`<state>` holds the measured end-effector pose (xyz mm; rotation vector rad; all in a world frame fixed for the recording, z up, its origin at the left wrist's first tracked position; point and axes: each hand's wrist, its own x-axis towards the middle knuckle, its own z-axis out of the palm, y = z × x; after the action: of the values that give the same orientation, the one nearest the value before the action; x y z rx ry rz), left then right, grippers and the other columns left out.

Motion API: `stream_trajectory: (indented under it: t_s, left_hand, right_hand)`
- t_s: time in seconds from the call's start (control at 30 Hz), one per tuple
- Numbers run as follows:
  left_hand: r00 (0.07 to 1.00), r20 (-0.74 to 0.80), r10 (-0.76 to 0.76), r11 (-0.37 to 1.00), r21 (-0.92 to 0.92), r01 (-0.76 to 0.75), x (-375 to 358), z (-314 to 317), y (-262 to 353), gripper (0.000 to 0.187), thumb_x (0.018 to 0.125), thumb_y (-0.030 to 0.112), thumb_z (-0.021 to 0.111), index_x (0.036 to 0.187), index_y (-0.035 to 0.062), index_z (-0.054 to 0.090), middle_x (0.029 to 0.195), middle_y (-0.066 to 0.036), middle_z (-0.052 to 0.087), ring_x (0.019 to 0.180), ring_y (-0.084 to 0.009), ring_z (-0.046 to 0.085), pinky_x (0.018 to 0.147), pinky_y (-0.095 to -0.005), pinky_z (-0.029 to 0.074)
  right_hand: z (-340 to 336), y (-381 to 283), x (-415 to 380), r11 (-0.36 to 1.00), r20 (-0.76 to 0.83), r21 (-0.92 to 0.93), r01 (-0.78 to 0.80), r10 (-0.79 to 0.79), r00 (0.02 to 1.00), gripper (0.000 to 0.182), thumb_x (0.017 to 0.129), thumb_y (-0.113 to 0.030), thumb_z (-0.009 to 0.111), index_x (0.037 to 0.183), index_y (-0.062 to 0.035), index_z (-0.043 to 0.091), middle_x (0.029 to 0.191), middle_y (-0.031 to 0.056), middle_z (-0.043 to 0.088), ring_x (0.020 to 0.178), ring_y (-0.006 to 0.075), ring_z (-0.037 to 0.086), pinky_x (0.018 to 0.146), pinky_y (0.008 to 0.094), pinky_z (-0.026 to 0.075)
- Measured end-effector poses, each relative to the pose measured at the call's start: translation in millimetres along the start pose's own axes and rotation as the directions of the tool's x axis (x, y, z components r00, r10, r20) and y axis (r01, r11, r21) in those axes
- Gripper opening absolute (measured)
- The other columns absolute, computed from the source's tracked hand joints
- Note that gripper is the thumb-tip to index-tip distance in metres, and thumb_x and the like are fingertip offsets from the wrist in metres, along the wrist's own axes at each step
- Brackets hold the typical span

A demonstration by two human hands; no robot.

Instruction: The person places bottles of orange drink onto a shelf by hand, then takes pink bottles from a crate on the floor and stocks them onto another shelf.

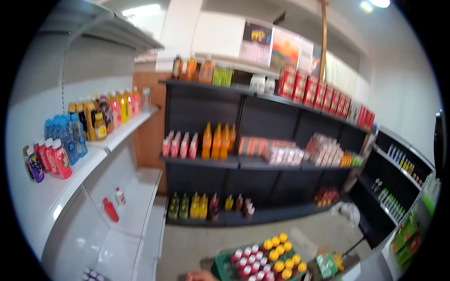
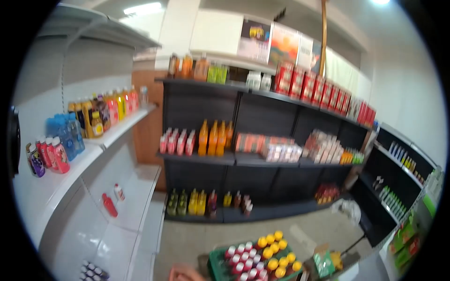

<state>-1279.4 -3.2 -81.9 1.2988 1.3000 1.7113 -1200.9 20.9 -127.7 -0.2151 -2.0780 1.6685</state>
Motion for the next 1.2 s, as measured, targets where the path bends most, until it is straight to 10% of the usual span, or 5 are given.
stream_trajectory:
  t_s: [0.2, 0.37, 0.67, 0.97, 1.2]
  left_hand:
    - [0.998, 0.068, 0.014, 0.999, -0.053, -0.011, -27.2, -68.8, -13.8, 0.073, 0.087, 0.029, 0.057, 0.146, 0.0039, 0.023, 0.142, -0.019, 0.035, 0.125, -0.0281, 0.042, 0.101, -0.0391, 0.035]
    - [0.987, 0.150, 0.055, 0.987, -0.160, -0.031, -19.1, -130.7, -8.9, 0.073, 0.087, 0.030, 0.057, 0.146, 0.0027, 0.023, 0.140, -0.019, 0.038, 0.124, -0.0272, 0.043, 0.101, -0.0391, 0.035]
    - [0.923, 0.349, -0.165, 0.949, -0.197, 0.244, 29.3, -177.4, -35.9, 0.072, 0.086, 0.026, 0.055, 0.145, 0.0006, 0.023, 0.134, -0.019, 0.045, 0.118, -0.0261, 0.047, 0.099, -0.0384, 0.036]
    - [0.726, 0.671, -0.153, 0.901, -0.208, 0.382, 93.9, -137.6, -132.0, 0.069, 0.090, 0.027, 0.059, 0.147, 0.0136, 0.023, 0.137, -0.018, 0.045, 0.118, -0.0270, 0.051, 0.097, -0.0403, 0.042]
    - [0.569, 0.809, -0.144, 0.967, -0.006, 0.253, 174.9, -75.8, -129.2, 0.071, 0.082, 0.019, 0.066, 0.143, 0.0058, 0.031, 0.133, -0.015, 0.048, 0.115, -0.0252, 0.050, 0.095, -0.0367, 0.040]
  right_hand:
    - [-41.6, -134.1, 100.0, 0.726, 0.072, -0.461, 0.510, -0.542, 0.837, 0.026, 0.076, -0.008, 0.067, 0.101, -0.0065, 0.065, 0.114, 0.0135, 0.061, 0.102, 0.0310, 0.058, 0.092, 0.0457, 0.044]
    - [-6.4, -208.9, 160.7, 0.278, -0.059, -0.727, 0.627, -0.936, 0.347, 0.009, 0.071, -0.013, 0.065, 0.080, -0.0108, 0.064, 0.091, 0.0077, 0.066, 0.074, 0.0246, 0.060, 0.071, 0.0435, 0.052]
    - [37.0, -200.6, 192.3, 0.569, -0.370, -0.776, 0.273, -0.760, 0.534, 0.013, 0.068, -0.010, 0.067, 0.080, -0.0148, 0.064, 0.086, 0.0039, 0.064, 0.071, 0.0222, 0.059, 0.065, 0.0392, 0.045]
    - [-26.3, -143.8, 213.8, 0.584, -0.474, -0.801, 0.133, -0.753, 0.456, 0.018, 0.066, -0.007, 0.068, 0.079, -0.0187, 0.065, 0.082, 0.0001, 0.063, 0.068, 0.0198, 0.058, 0.060, 0.0349, 0.038]
    - [-95.0, -141.8, 187.8, 0.619, -0.608, -0.783, -0.066, -0.737, 0.295, 0.023, 0.064, -0.004, 0.069, 0.079, -0.0218, 0.065, 0.079, -0.0028, 0.062, 0.065, 0.0179, 0.057, 0.056, 0.0315, 0.032]
